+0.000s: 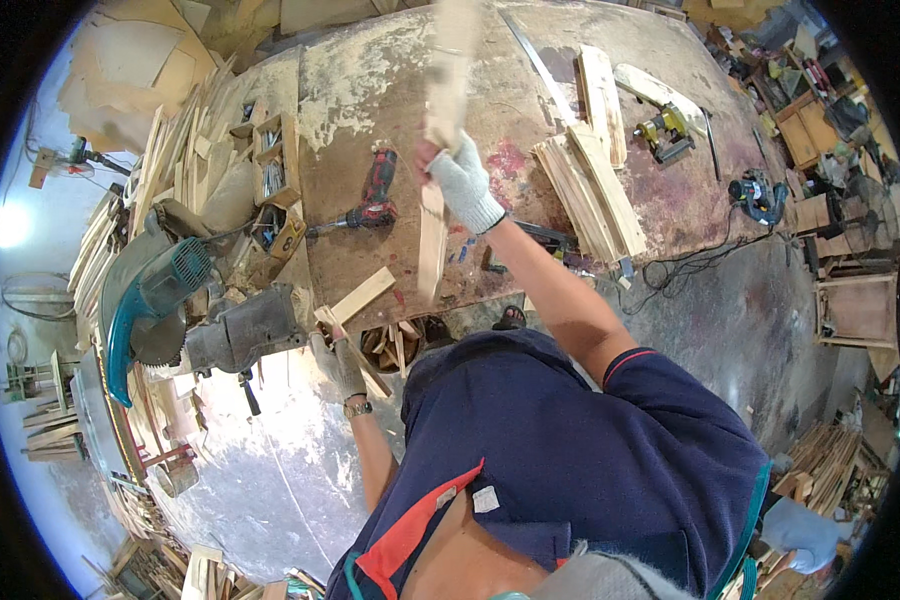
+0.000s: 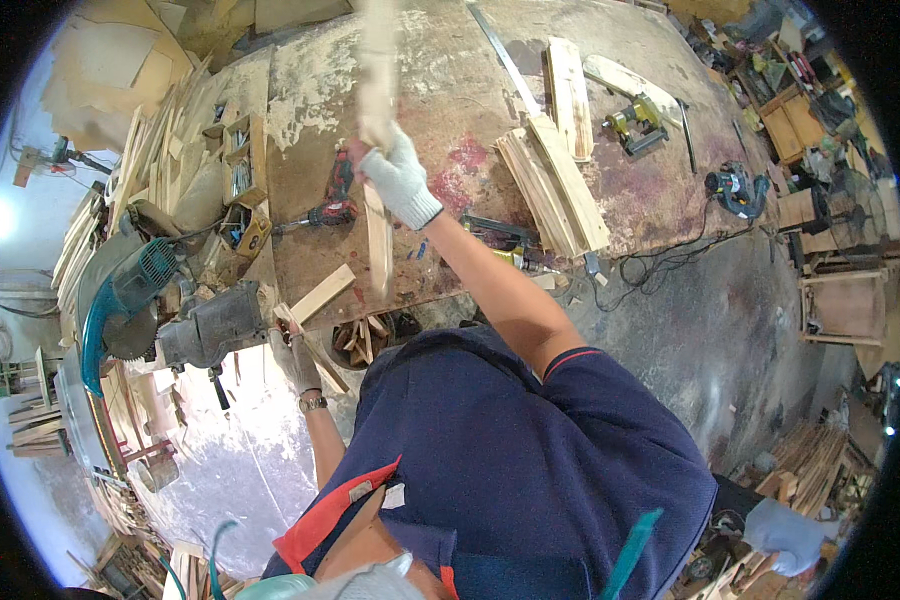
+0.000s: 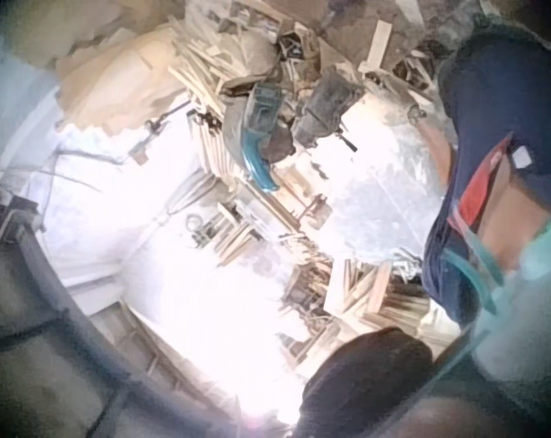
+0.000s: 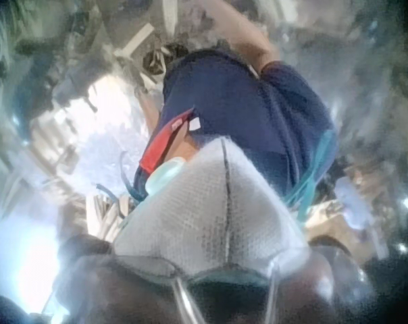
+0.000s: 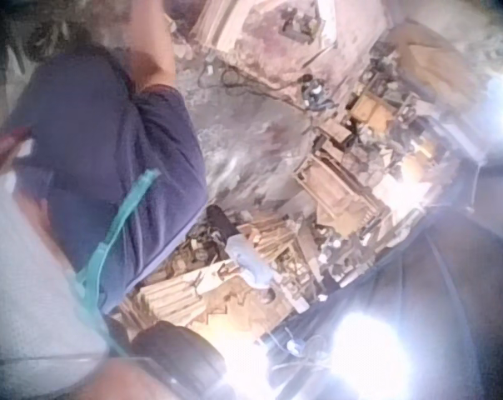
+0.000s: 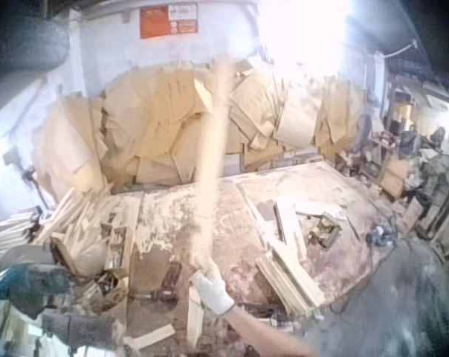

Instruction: The person assembles small wooden pieces using a nail gun. They pick up pieces, align them, and fasten them together on a cluttered workbench.

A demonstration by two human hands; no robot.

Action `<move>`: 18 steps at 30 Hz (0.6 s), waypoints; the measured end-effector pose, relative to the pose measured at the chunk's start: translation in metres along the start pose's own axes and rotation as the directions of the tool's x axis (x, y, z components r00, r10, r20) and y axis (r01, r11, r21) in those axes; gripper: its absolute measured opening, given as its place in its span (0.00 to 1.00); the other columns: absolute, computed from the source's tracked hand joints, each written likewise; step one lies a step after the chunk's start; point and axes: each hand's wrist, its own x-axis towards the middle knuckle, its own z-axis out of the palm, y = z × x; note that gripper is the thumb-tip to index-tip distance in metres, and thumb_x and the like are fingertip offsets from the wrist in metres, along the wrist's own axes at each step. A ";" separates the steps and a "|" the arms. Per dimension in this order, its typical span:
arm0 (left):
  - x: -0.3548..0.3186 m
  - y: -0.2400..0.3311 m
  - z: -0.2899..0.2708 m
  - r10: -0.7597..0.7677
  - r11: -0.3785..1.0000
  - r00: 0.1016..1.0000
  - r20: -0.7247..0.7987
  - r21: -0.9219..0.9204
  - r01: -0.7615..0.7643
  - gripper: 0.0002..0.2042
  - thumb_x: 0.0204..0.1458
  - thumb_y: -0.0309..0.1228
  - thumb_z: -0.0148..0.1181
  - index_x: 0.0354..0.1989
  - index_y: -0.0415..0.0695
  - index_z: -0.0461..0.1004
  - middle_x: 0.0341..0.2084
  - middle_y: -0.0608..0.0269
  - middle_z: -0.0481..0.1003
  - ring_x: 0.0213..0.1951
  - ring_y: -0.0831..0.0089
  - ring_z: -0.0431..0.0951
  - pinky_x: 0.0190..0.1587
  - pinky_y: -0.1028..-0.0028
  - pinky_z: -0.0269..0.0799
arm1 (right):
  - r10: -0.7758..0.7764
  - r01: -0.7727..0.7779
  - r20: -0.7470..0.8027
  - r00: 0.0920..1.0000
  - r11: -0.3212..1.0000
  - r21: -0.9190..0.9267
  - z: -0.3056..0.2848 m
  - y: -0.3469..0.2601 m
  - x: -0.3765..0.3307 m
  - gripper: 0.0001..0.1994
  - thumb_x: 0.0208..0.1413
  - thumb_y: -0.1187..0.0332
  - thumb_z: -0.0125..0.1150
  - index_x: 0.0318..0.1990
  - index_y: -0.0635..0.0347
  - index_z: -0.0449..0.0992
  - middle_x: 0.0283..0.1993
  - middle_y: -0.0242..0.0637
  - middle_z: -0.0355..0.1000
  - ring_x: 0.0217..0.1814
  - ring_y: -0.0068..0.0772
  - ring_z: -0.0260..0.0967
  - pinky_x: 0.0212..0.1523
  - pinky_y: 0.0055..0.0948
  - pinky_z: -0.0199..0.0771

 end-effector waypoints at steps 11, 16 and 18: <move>-0.047 -0.057 -0.024 -0.025 0.929 0.998 -0.059 0.368 0.045 0.18 0.58 0.38 0.64 0.50 0.37 0.76 0.39 0.50 0.74 0.41 0.54 0.75 0.44 0.59 0.70 | -0.098 0.806 0.812 0.575 0.243 -0.541 0.020 0.026 -0.014 0.20 0.46 0.56 0.71 0.47 0.50 0.78 0.42 0.40 0.78 0.51 0.49 0.77 0.53 0.45 0.76; -0.104 -0.078 -0.025 -0.292 0.768 0.954 0.073 0.613 0.188 0.21 0.56 0.43 0.64 0.48 0.38 0.76 0.40 0.39 0.74 0.46 0.40 0.75 0.48 0.50 0.70 | 0.168 0.825 0.825 0.539 0.089 -0.558 -0.075 0.098 0.033 0.17 0.42 0.65 0.70 0.43 0.54 0.78 0.42 0.44 0.78 0.50 0.52 0.76 0.54 0.47 0.76; -0.138 -0.091 -0.029 -0.277 0.768 0.958 0.074 0.616 0.175 0.21 0.56 0.45 0.63 0.48 0.38 0.76 0.41 0.38 0.74 0.47 0.40 0.75 0.50 0.50 0.70 | 0.324 0.779 0.726 0.607 -0.058 -0.625 -0.106 0.092 0.070 0.14 0.47 0.67 0.66 0.43 0.56 0.77 0.44 0.45 0.77 0.51 0.54 0.75 0.54 0.50 0.75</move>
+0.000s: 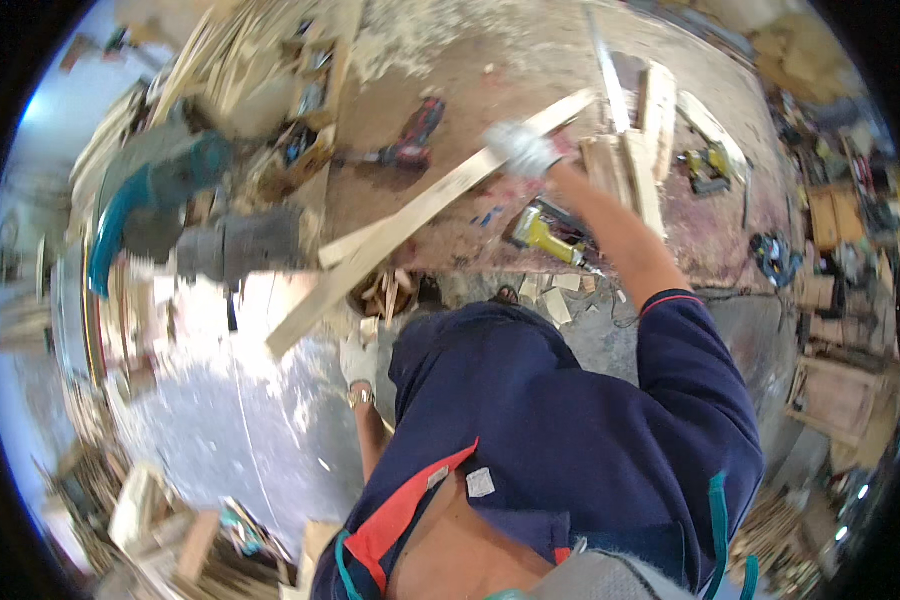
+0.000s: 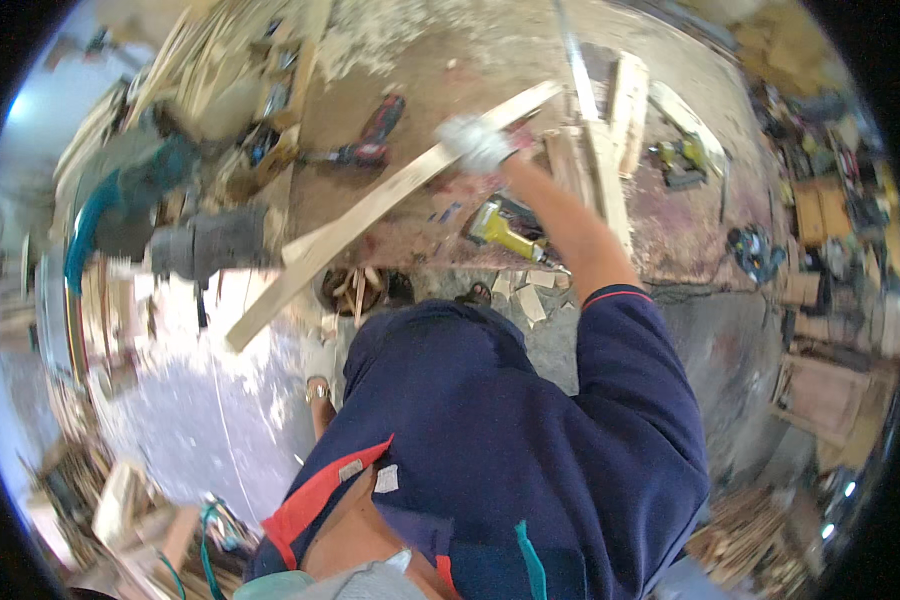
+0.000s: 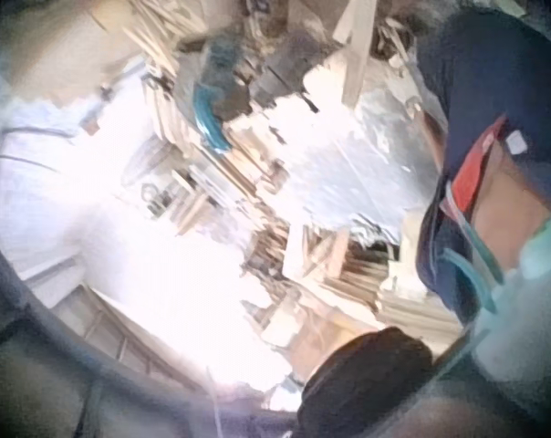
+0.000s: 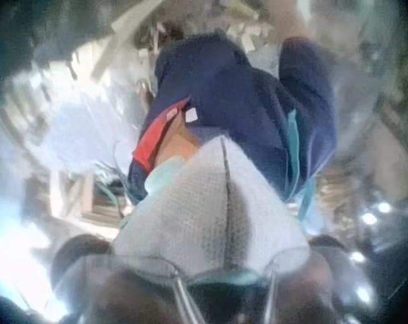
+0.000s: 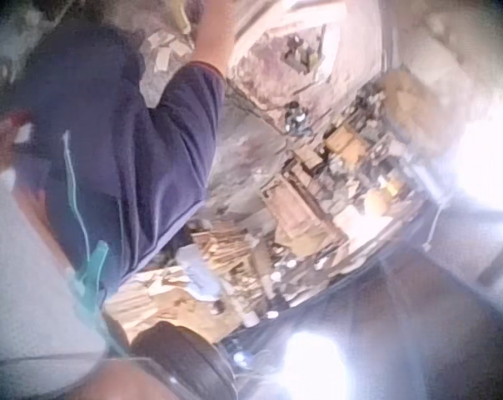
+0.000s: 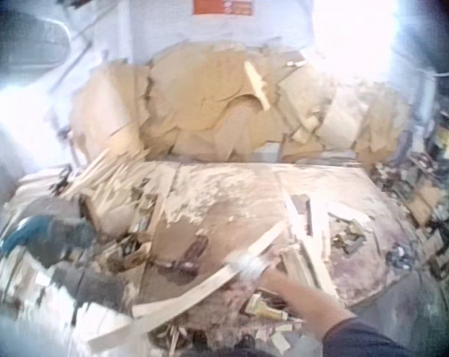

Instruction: The person assembles small wooden pieces using a nail gun. They pick up pieces, align them, and fasten them together on a cluttered workbench.

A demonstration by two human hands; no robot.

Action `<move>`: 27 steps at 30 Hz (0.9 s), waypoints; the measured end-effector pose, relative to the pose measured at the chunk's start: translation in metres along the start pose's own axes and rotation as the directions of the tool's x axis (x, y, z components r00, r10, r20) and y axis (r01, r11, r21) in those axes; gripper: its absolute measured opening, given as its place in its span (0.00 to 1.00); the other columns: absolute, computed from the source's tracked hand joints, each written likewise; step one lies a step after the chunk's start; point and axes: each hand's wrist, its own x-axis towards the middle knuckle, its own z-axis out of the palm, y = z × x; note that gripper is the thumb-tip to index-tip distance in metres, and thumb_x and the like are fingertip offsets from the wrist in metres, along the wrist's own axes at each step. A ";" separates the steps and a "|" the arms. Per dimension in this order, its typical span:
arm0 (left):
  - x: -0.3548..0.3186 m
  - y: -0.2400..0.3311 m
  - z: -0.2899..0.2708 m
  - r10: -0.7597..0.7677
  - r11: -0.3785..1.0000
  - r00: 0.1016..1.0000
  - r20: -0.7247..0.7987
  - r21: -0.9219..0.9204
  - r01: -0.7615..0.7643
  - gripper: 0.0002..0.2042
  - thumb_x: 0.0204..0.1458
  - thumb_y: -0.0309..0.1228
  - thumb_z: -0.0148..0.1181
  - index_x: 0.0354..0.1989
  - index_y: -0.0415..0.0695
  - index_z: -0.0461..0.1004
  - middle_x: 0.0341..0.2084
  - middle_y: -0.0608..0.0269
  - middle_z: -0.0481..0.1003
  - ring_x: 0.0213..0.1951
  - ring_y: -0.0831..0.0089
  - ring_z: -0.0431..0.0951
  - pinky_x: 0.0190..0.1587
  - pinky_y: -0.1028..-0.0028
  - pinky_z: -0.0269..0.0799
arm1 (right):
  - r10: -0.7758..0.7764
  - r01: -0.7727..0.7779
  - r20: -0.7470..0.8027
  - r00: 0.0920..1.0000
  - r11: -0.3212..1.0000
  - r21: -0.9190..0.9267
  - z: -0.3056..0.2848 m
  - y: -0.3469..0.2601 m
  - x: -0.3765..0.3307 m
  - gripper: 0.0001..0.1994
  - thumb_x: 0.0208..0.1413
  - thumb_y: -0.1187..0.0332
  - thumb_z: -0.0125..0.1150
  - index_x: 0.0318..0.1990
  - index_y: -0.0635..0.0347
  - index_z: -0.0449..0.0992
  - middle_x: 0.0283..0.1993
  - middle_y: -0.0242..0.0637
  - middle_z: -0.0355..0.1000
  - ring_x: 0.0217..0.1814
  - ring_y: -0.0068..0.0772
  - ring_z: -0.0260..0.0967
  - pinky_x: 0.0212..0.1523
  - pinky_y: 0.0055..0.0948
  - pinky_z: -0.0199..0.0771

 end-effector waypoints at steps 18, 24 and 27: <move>0.040 0.091 -0.024 0.285 0.954 0.957 -0.058 -0.075 -0.289 0.19 0.53 0.35 0.65 0.52 0.43 0.74 0.49 0.49 0.71 0.54 0.47 0.72 0.54 0.54 0.71 | -0.239 0.195 0.247 0.939 0.962 0.192 0.071 -0.136 -0.019 0.26 0.42 0.63 0.71 0.54 0.50 0.78 0.58 0.40 0.71 0.66 0.46 0.66 0.65 0.47 0.66; 0.093 0.133 0.014 0.627 0.778 0.779 -0.026 0.072 -0.624 0.20 0.51 0.35 0.65 0.53 0.47 0.75 0.49 0.55 0.71 0.56 0.53 0.71 0.58 0.55 0.68 | -0.164 0.157 0.117 0.979 0.985 0.070 0.084 -0.090 -0.016 0.22 0.47 0.66 0.68 0.53 0.50 0.77 0.53 0.38 0.71 0.64 0.45 0.67 0.64 0.54 0.66; 0.111 0.152 0.031 0.647 0.750 0.759 0.080 0.115 -0.651 0.20 0.51 0.35 0.64 0.53 0.48 0.75 0.51 0.54 0.71 0.58 0.54 0.70 0.60 0.56 0.68 | -0.110 0.088 0.105 0.988 0.977 0.192 0.079 -0.085 -0.017 0.23 0.46 0.70 0.66 0.53 0.53 0.77 0.54 0.39 0.70 0.64 0.47 0.66 0.64 0.50 0.69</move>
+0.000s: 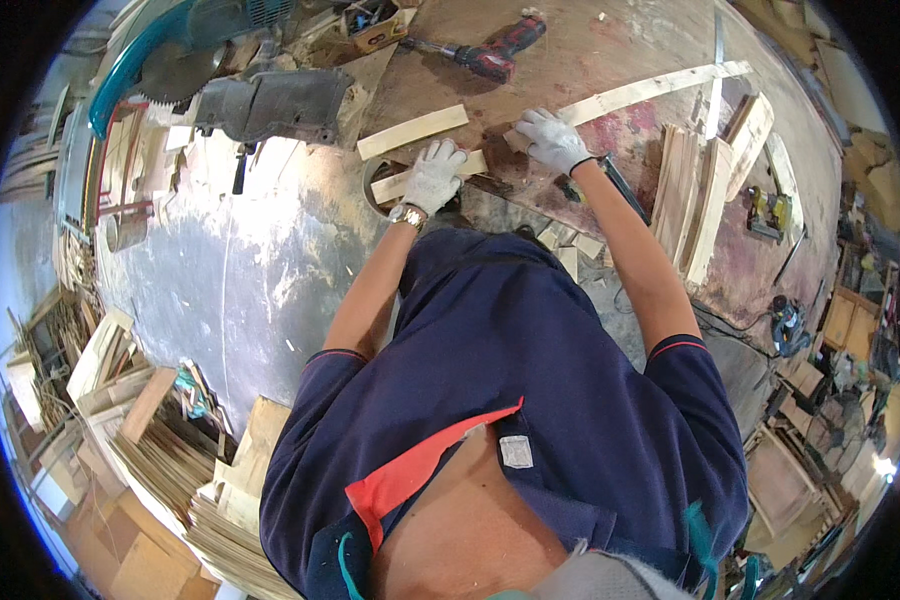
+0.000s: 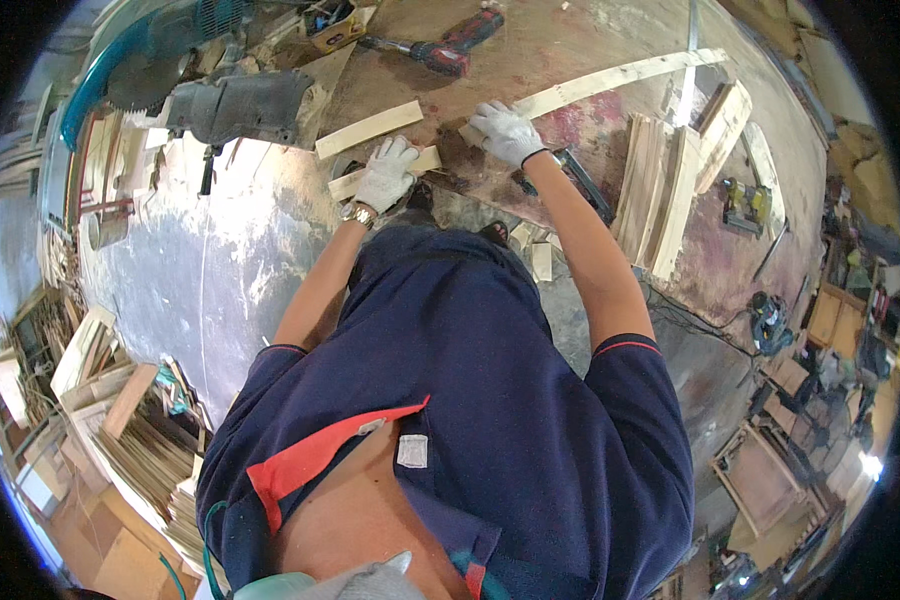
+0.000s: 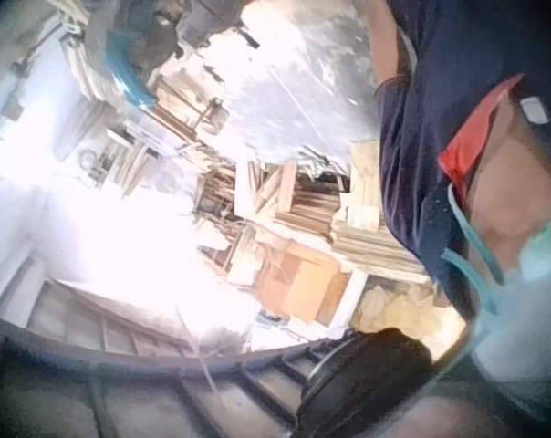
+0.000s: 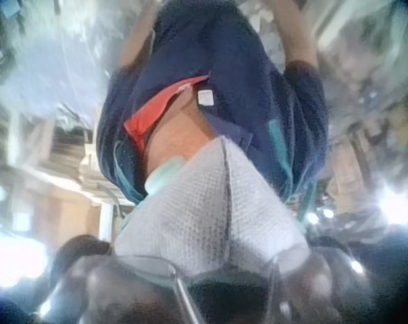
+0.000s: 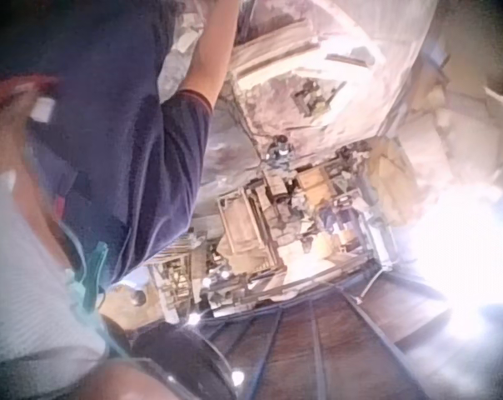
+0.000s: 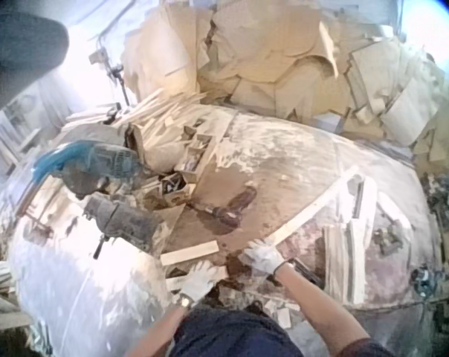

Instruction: The person assembles small wooden pieces using a nail gun. They pick up pieces, align them, and fasten them together on a cluttered workbench.

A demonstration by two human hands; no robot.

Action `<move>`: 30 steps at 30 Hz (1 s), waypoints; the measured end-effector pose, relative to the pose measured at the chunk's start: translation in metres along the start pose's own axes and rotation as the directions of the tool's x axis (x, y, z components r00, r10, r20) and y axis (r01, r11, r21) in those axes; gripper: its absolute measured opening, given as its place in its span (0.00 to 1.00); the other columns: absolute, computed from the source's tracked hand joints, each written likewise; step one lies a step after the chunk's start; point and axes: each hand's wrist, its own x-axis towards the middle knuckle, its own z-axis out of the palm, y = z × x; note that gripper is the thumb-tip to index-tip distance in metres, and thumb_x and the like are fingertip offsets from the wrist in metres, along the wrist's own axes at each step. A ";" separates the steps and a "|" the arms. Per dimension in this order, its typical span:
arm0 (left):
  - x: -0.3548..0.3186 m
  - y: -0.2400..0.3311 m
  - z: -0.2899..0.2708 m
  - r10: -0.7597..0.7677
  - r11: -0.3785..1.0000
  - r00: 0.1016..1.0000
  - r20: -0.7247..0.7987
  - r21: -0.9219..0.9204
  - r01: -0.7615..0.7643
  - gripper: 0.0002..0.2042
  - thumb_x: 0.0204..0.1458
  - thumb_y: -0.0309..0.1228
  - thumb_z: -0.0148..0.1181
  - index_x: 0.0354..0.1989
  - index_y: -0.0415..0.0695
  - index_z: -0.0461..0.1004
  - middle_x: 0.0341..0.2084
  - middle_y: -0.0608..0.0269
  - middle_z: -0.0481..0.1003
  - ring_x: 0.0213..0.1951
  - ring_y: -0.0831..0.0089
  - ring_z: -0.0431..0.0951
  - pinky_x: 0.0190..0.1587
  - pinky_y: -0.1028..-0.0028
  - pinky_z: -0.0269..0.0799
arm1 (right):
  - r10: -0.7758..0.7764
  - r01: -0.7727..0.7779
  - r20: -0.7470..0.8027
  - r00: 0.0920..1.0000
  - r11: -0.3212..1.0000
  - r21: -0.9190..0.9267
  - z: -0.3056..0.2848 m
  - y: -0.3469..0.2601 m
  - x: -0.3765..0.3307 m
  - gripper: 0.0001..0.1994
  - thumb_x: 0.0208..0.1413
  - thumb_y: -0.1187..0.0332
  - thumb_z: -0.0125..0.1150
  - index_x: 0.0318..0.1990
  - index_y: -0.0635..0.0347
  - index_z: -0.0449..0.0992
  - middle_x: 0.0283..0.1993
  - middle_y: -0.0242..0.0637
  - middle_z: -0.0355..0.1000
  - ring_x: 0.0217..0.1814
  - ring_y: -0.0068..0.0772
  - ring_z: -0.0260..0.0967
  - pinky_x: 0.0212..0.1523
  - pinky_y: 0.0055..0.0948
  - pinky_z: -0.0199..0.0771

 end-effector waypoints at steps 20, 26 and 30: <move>0.067 0.039 0.044 -0.081 0.995 0.993 -0.091 -0.074 0.074 0.29 0.39 0.35 0.75 0.53 0.47 0.74 0.51 0.52 0.71 0.58 0.50 0.69 0.61 0.52 0.67 | 0.166 -0.164 -0.032 0.986 0.984 0.074 0.009 -0.008 -0.009 0.23 0.46 0.72 0.66 0.54 0.54 0.80 0.59 0.43 0.69 0.70 0.53 0.62 0.67 0.46 0.69; 0.067 0.035 0.057 -0.094 0.993 0.985 -0.142 -0.085 0.082 0.28 0.39 0.33 0.75 0.52 0.47 0.75 0.51 0.52 0.71 0.58 0.50 0.70 0.61 0.54 0.67 | 0.204 -0.208 0.051 0.978 0.974 0.086 0.002 -0.012 -0.007 0.24 0.45 0.72 0.67 0.55 0.53 0.80 0.61 0.44 0.68 0.71 0.53 0.61 0.68 0.46 0.68; 0.070 0.041 0.050 -0.129 0.987 0.980 -0.151 -0.116 0.112 0.27 0.38 0.32 0.73 0.51 0.46 0.75 0.49 0.52 0.72 0.56 0.50 0.71 0.60 0.54 0.69 | 0.190 -0.186 -0.043 0.981 0.979 0.081 0.008 -0.012 -0.011 0.24 0.46 0.72 0.66 0.55 0.53 0.80 0.59 0.44 0.68 0.70 0.53 0.61 0.69 0.47 0.67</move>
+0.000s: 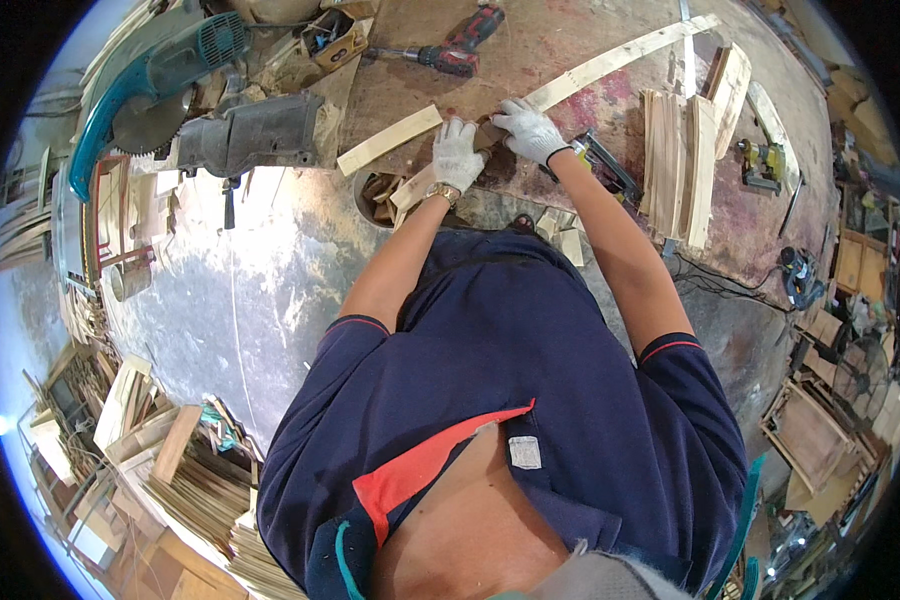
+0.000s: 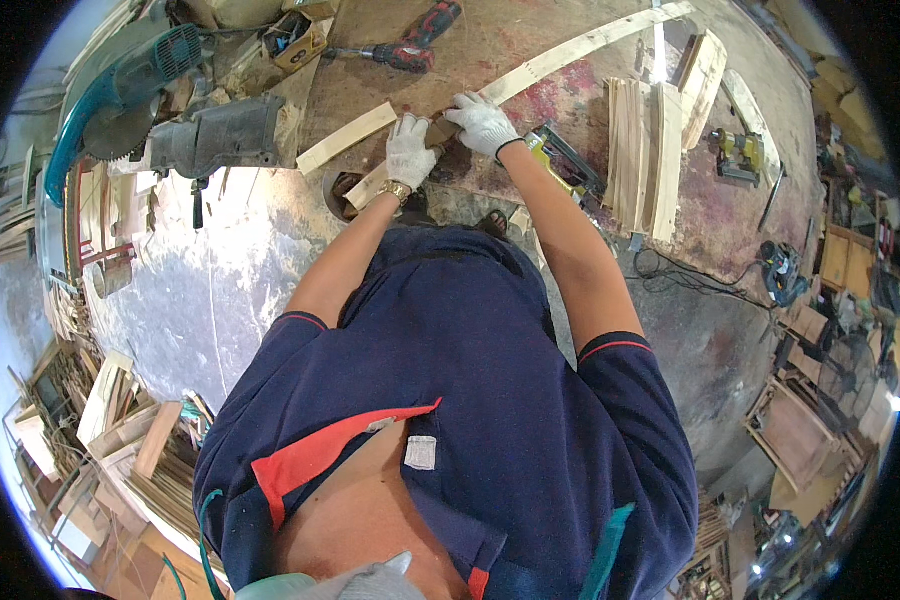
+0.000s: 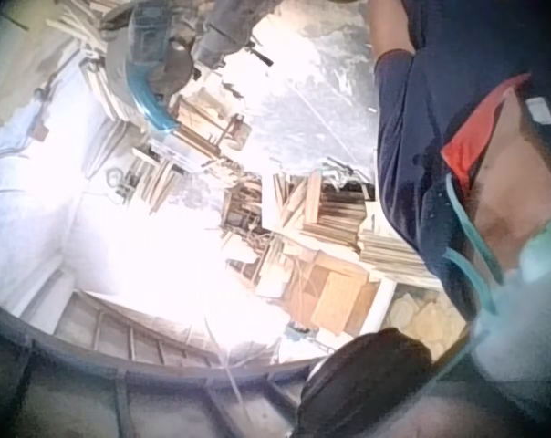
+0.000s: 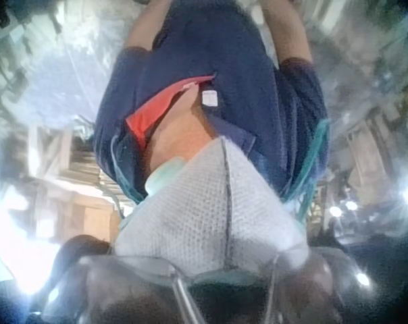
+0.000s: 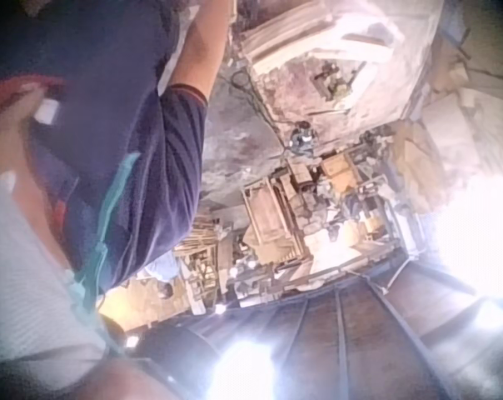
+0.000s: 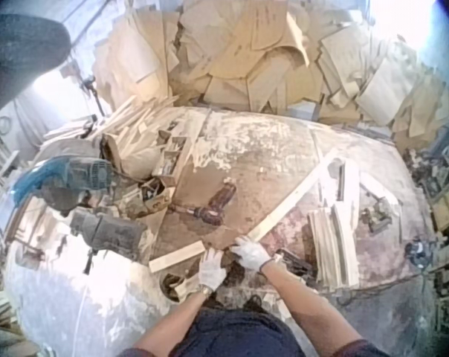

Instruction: The person assembles small wooden pieces using a nail gun. They pick up pieces, align them, and fasten them together on a cluttered workbench.

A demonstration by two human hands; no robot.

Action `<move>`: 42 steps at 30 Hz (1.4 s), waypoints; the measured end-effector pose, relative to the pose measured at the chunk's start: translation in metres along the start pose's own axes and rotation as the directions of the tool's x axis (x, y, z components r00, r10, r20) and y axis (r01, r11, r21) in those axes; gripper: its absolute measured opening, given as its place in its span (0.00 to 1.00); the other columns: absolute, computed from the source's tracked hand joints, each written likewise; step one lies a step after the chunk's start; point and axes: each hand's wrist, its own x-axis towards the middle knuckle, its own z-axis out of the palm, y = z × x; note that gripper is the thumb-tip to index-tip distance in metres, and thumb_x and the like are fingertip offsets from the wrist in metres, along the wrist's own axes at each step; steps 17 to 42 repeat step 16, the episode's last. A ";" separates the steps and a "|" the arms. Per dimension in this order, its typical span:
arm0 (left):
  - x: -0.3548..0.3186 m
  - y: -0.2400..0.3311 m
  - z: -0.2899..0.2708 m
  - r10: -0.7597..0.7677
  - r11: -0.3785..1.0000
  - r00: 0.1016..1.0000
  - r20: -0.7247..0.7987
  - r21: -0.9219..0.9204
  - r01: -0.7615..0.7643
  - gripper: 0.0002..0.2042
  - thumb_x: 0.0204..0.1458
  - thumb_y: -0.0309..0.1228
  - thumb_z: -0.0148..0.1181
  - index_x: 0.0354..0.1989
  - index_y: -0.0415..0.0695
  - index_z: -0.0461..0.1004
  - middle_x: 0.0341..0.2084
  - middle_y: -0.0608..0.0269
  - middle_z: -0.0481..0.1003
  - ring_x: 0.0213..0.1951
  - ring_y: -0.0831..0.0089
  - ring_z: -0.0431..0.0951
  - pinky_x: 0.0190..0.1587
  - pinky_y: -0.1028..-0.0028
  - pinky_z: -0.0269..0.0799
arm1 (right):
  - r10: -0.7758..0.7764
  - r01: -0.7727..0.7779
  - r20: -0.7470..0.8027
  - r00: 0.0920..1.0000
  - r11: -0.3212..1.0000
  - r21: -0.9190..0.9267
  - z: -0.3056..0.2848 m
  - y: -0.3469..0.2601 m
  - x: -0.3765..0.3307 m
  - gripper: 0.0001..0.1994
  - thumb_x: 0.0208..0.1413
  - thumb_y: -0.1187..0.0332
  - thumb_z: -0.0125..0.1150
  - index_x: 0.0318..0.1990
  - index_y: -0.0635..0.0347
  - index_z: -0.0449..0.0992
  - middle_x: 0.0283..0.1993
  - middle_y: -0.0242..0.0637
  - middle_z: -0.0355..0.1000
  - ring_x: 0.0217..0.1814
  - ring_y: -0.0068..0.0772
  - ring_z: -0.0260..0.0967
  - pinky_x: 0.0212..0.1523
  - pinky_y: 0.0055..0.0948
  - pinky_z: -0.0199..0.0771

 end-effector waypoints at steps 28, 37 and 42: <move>-0.001 -0.002 0.007 -0.028 0.999 0.999 -0.019 -0.043 0.028 0.28 0.43 0.45 0.75 0.51 0.50 0.73 0.48 0.53 0.73 0.57 0.52 0.72 0.61 0.54 0.68 | 0.363 -0.315 -0.204 0.909 0.920 0.231 -0.032 -0.011 -0.059 0.26 0.49 0.69 0.66 0.59 0.56 0.76 0.61 0.52 0.73 0.61 0.54 0.73 0.61 0.45 0.75; -0.001 -0.002 0.007 -0.028 0.999 0.999 -0.019 -0.043 0.028 0.28 0.43 0.45 0.75 0.51 0.50 0.73 0.48 0.53 0.73 0.57 0.52 0.72 0.61 0.54 0.68 | 0.363 -0.315 -0.204 0.909 0.920 0.231 -0.032 -0.011 -0.059 0.26 0.49 0.69 0.66 0.59 0.56 0.76 0.61 0.52 0.73 0.61 0.54 0.73 0.61 0.45 0.75; -0.001 -0.002 0.007 -0.028 0.999 0.999 -0.019 -0.043 0.028 0.28 0.43 0.45 0.75 0.51 0.50 0.73 0.48 0.53 0.73 0.57 0.52 0.72 0.61 0.54 0.68 | 0.363 -0.315 -0.204 0.909 0.920 0.231 -0.032 -0.011 -0.059 0.26 0.49 0.69 0.66 0.59 0.56 0.76 0.61 0.52 0.73 0.61 0.54 0.73 0.61 0.45 0.75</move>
